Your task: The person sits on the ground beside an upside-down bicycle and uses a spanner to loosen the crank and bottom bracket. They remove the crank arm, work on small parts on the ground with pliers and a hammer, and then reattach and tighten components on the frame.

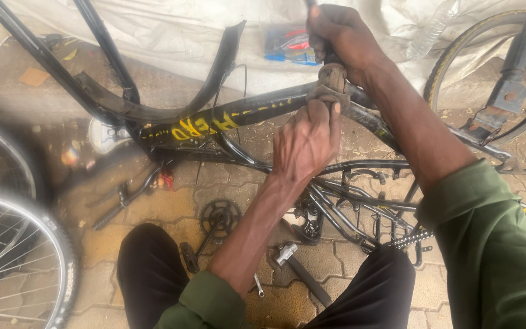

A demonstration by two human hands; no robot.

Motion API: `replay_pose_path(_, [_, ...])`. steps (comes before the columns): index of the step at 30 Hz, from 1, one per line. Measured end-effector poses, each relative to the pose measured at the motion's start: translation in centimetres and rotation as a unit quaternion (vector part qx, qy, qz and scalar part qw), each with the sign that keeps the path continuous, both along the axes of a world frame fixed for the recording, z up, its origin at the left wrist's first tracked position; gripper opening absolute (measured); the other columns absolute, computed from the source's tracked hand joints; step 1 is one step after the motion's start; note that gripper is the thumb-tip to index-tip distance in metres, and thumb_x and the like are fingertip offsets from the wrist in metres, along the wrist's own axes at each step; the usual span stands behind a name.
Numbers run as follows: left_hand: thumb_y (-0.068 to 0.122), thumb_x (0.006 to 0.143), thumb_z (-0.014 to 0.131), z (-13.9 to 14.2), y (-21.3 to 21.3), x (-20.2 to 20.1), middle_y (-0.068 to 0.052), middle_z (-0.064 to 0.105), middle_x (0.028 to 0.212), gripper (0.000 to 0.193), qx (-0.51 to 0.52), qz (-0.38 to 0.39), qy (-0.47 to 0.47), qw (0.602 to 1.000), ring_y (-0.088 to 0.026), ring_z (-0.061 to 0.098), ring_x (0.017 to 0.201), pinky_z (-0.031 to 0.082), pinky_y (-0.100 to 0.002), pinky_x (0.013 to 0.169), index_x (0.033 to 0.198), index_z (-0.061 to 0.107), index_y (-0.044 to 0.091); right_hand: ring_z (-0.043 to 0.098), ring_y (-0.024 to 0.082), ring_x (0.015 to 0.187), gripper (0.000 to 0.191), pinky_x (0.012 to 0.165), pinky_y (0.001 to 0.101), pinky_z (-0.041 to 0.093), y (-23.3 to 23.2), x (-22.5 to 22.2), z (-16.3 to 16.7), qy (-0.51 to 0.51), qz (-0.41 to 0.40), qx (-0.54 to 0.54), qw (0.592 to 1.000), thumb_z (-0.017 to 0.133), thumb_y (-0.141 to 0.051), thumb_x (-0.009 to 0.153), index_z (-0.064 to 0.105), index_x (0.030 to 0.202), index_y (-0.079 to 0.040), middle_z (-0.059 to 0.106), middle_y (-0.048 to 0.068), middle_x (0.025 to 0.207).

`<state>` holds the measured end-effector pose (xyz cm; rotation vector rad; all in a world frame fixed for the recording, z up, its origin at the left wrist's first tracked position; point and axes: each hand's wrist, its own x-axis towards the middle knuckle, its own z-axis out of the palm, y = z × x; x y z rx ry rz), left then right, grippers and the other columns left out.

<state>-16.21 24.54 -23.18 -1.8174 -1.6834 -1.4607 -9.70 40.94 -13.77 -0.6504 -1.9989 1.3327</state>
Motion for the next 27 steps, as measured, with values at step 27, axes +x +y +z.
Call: replay_pose_path(27, [0.038, 0.107, 0.043, 3.7, -2.7, 0.8, -0.007, 0.056, 0.052, 0.047, -0.123, -0.037, -0.107, 0.986, -0.019, 0.054, 0.035, 0.040, -0.038, 0.030, 0.089, 0.064, 0.001, 0.057, 0.013, 0.066, 0.039, 0.060, 0.0290, 0.046, -1.6, 1.7, 1.1, 0.089, -0.033, 0.060, 0.994, 0.041, -0.041, 0.115, 0.060, 0.110, -0.008, 0.062, 0.002, 0.076])
